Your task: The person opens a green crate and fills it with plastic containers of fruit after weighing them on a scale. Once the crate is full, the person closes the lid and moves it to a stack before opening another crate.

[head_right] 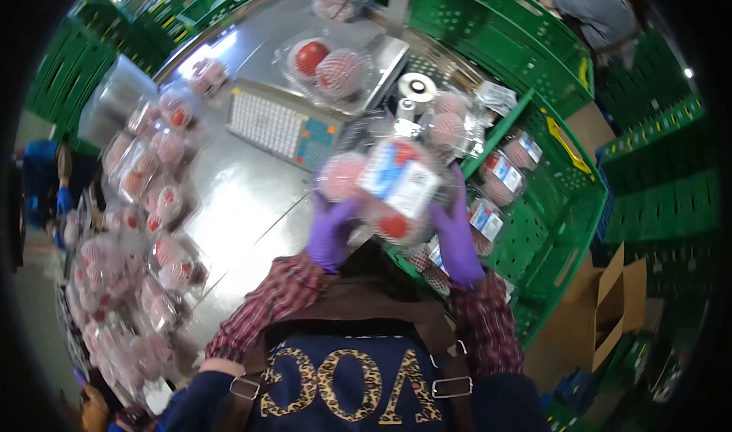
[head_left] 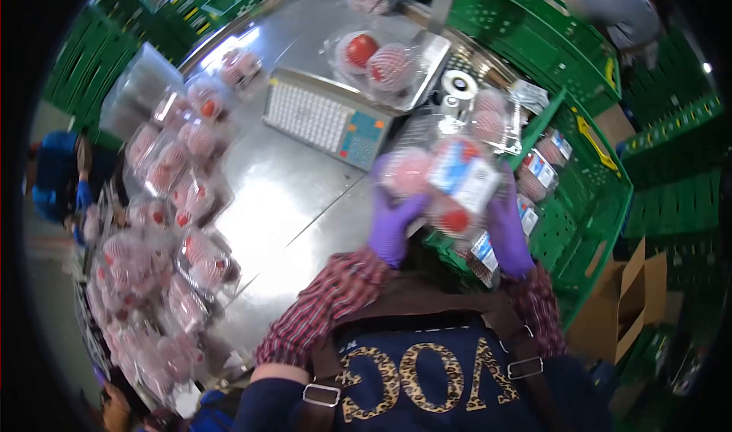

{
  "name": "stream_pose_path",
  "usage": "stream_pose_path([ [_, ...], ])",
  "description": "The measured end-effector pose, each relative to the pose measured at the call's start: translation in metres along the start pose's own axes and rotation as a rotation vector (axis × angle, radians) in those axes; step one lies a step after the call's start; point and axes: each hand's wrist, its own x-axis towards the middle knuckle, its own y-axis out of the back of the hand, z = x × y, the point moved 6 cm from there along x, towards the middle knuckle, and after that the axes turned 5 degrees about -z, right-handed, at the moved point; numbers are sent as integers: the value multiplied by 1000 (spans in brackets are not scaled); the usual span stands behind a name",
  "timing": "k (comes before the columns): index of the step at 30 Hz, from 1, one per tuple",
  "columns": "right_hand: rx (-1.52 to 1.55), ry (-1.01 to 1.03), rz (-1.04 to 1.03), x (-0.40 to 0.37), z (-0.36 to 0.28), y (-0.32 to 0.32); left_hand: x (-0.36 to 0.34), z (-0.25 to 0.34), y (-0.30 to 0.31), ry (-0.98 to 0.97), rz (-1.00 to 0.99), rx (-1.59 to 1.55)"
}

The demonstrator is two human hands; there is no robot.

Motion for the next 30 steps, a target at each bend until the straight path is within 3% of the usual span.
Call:
stream_pose_path([
  [1,528,-64,46,-17,13,4,0,-19,-4,18,-94,200],
  [3,555,-143,160,-55,15,58,-16,-19,-26,243,-340,105],
  [5,395,-94,304,-97,-4,136,-25,-19,31,303,-137,158],
  [6,229,-39,399,-117,-21,183,-35,-22,81,380,3,205],
  [8,-304,28,587,-149,-54,259,-98,5,177,297,429,-19],
  [9,-941,11,647,-157,-63,282,-136,-13,263,255,351,40],
  [10,-1585,12,675,-158,-69,316,-188,-11,341,142,415,-249],
  [11,-1324,87,574,-178,-37,421,-238,-6,414,17,464,-535],
  [12,-1154,8,510,-182,-2,454,-250,27,415,107,500,-20],
  [13,-988,-66,449,-187,28,479,-263,59,415,373,515,862],
  [14,-822,-131,398,-194,51,494,-276,93,414,555,553,1358],
  [15,-652,-184,356,-205,69,503,-285,91,456,221,615,461],
  [16,-480,-228,322,-220,78,502,-292,92,500,-86,576,-442],
  [18,-1686,-96,260,-203,67,460,-291,113,491,-1,1016,-540],
  [20,-1140,-362,1012,-163,15,395,-291,122,491,-153,1033,-312],
  [21,-1183,-102,913,-120,-12,342,-300,124,524,56,817,506],
  [22,-1217,139,784,-78,-38,287,-311,125,549,106,706,1329],
  [23,-967,140,668,-31,-54,210,-301,128,509,15,857,505],
  [24,-719,100,434,20,-37,199,-287,134,447,-267,1079,-314],
  [25,-533,5,395,57,-44,128,-287,134,460,-299,983,-66],
  [26,-412,34,285,107,-17,116,-287,134,470,-354,899,169],
  [27,-318,-1,91,137,-25,54,-280,141,460,-361,894,360],
  [28,-233,74,-97,171,-13,27,-265,148,427,-379,879,300],
  [29,-7,-227,-62,193,-7,0,-248,156,387,-396,864,240],
  [30,17,-155,-115,224,17,-6,-232,159,332,-395,833,-62],
])
